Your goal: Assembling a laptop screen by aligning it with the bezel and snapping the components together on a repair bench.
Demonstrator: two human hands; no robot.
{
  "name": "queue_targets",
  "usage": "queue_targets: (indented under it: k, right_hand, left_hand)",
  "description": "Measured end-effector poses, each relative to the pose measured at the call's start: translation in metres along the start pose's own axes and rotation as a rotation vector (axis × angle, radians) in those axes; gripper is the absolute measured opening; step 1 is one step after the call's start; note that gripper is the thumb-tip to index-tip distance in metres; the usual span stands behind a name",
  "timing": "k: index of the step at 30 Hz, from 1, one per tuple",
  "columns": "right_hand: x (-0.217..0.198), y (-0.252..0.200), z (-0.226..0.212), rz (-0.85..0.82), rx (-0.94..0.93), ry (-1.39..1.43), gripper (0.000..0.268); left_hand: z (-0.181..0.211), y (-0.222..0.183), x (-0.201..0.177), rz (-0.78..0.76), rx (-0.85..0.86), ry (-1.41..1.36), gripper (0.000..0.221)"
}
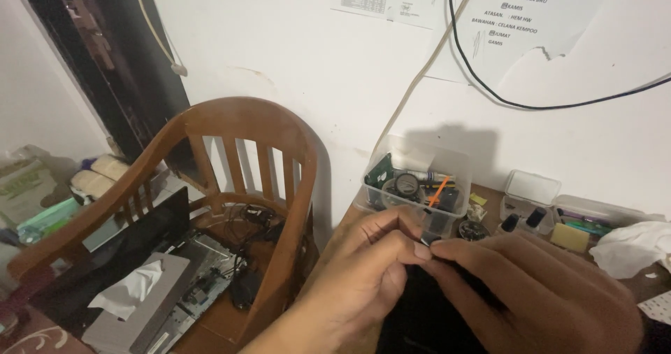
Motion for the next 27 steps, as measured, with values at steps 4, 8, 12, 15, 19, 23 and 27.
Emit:
queue_targets:
  k: [4, 8, 12, 15, 19, 23, 27]
  right_hand:
    - [0.002, -0.005, 0.003, 0.015, -0.023, -0.026, 0.008]
    - [0.001, -0.005, 0.005, 0.001, -0.047, -0.044, 0.006]
    - [0.0, -0.006, 0.001, 0.003, -0.01, -0.051, 0.006]
    - [0.002, -0.008, 0.008, -0.008, -0.084, -0.106, 0.004]
    - [0.003, -0.01, 0.009, -0.054, -0.051, -0.167, 0.004]
    - [0.004, -0.012, 0.011, -0.113, -0.01, -0.182, 0.006]
    - [0.006, -0.016, 0.019, -0.212, 0.004, -0.228, 0.009]
  left_hand:
    - [-0.006, 0.003, -0.004, 0.045, -0.05, 0.003, 0.016]
    - [-0.012, 0.009, -0.007, -0.118, -0.063, -0.09, 0.017]
    - [0.006, 0.004, 0.0, -0.359, -0.225, -0.16, 0.012]
    - [0.005, 0.012, -0.007, -0.347, -0.29, -0.191, 0.015]
    - [-0.009, 0.021, -0.02, -0.332, -0.277, -0.282, 0.024]
    - [-0.003, 0.01, -0.019, -0.407, -0.114, -0.231, 0.045]
    - [0.024, -0.008, -0.013, -0.386, 0.429, 0.261, 0.035]
Point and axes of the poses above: each hand's wrist, its own y-axis towards the middle knuckle, its own x-axis out of the palm, z = x × y, the point moved 3 cm from there along y, towards the middle knuckle, and after that the axes turned 15 degrees about z, right-handed, at the moved point
